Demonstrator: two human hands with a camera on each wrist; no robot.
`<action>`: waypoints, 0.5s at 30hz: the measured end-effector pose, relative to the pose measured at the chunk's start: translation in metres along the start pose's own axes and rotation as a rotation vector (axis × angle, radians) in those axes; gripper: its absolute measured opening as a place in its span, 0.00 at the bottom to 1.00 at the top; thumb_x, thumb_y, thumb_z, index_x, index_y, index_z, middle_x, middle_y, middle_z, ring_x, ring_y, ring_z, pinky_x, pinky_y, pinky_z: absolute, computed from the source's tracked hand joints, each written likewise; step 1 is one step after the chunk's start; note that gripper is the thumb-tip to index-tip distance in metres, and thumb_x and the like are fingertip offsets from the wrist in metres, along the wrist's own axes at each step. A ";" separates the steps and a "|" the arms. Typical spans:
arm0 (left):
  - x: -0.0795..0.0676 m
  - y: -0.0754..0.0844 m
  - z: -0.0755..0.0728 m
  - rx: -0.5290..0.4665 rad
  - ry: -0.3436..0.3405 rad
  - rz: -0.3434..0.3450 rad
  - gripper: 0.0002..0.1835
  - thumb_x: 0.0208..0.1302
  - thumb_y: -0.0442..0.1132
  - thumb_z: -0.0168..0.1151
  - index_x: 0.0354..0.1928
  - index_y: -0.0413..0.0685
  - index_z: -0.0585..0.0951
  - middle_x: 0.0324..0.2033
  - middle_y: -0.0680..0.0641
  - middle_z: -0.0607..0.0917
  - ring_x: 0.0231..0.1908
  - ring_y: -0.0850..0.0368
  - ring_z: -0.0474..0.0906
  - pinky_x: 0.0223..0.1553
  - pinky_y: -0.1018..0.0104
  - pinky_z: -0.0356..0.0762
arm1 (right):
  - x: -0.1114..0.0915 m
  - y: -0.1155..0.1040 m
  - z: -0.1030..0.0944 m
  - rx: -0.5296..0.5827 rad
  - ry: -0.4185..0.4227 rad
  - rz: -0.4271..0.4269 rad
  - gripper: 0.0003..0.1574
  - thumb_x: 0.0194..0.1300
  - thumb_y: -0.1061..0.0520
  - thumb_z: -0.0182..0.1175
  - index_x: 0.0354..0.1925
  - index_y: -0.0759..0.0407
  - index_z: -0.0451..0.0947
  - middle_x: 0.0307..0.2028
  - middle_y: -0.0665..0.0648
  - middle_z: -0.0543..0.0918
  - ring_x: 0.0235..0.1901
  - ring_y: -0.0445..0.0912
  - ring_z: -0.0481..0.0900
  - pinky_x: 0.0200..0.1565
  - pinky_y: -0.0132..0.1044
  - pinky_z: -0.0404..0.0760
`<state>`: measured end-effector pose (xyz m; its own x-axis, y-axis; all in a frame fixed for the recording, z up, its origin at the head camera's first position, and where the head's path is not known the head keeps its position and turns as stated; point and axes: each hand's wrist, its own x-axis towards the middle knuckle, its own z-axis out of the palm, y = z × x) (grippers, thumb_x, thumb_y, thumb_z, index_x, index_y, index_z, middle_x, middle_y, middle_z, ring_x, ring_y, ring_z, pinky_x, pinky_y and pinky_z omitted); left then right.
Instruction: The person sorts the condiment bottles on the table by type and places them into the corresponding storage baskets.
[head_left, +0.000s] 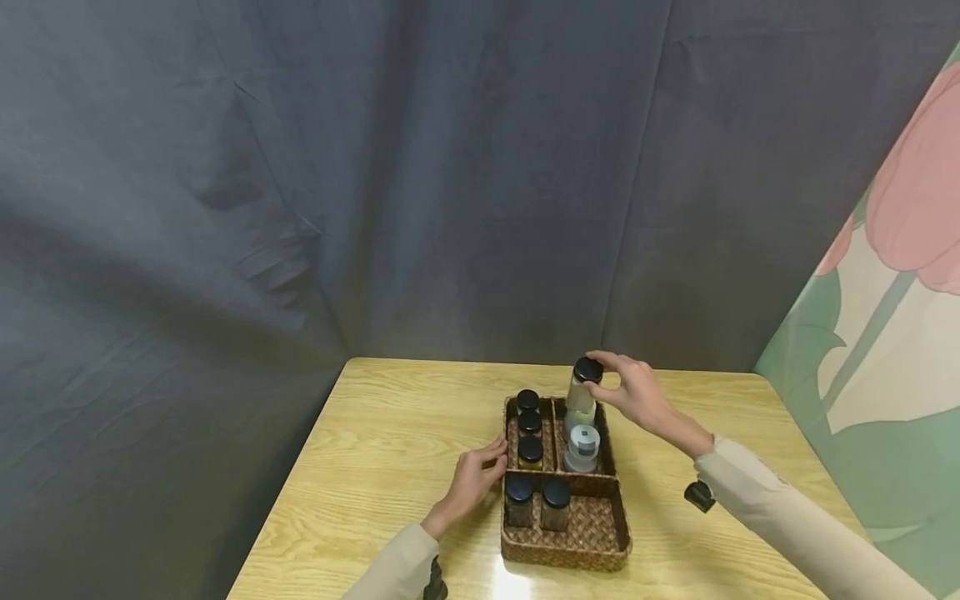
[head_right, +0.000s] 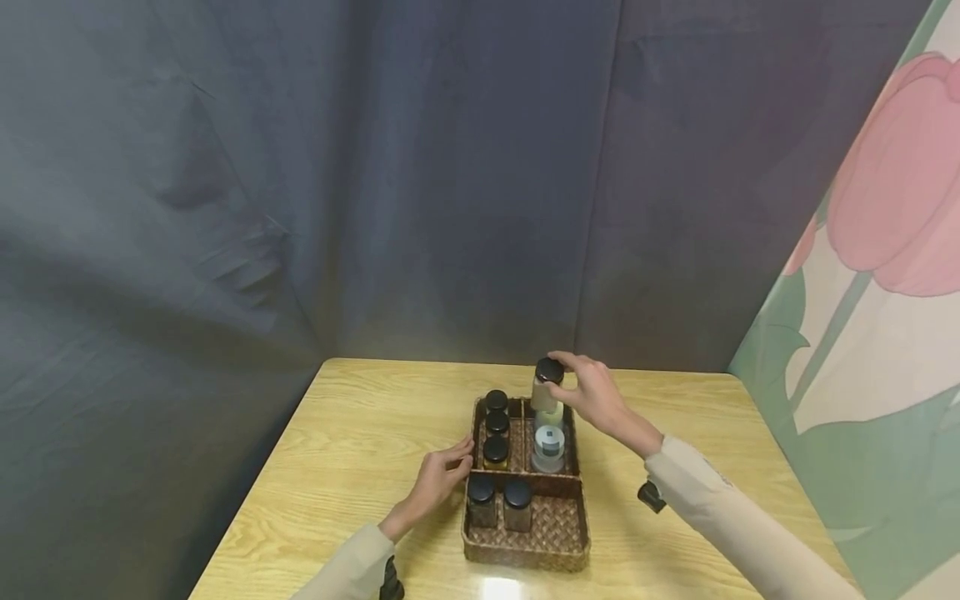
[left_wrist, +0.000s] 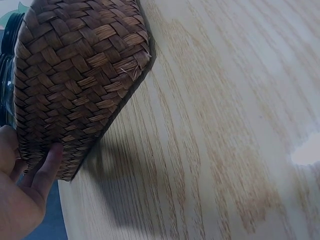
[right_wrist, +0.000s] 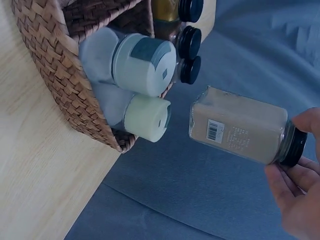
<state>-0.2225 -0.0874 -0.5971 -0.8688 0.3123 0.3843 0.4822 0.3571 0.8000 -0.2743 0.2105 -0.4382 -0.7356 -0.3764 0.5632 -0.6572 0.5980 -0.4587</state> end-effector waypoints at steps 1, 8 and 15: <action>0.000 0.000 0.000 0.000 0.001 -0.002 0.17 0.72 0.29 0.56 0.58 0.25 0.76 0.62 0.32 0.73 0.56 0.40 0.76 0.46 0.61 0.82 | -0.002 -0.001 -0.002 0.005 -0.001 -0.003 0.27 0.57 0.66 0.70 0.55 0.72 0.78 0.44 0.69 0.85 0.40 0.60 0.85 0.35 0.54 0.83; 0.000 0.000 0.001 -0.005 -0.004 -0.014 0.18 0.72 0.30 0.56 0.59 0.26 0.76 0.62 0.33 0.73 0.58 0.41 0.76 0.47 0.62 0.82 | -0.019 -0.014 -0.018 0.019 -0.045 0.054 0.27 0.59 0.63 0.70 0.57 0.68 0.78 0.46 0.65 0.85 0.42 0.58 0.84 0.37 0.53 0.82; -0.001 -0.002 0.001 -0.007 0.014 0.011 0.17 0.72 0.29 0.57 0.58 0.24 0.76 0.61 0.32 0.74 0.56 0.39 0.76 0.45 0.59 0.83 | -0.030 -0.022 -0.025 0.008 -0.051 0.072 0.29 0.57 0.63 0.72 0.57 0.68 0.79 0.45 0.63 0.86 0.41 0.54 0.85 0.39 0.53 0.83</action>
<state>-0.2226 -0.0873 -0.5989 -0.8651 0.3041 0.3990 0.4906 0.3474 0.7991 -0.2336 0.2269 -0.4281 -0.7886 -0.3682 0.4926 -0.6031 0.6194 -0.5025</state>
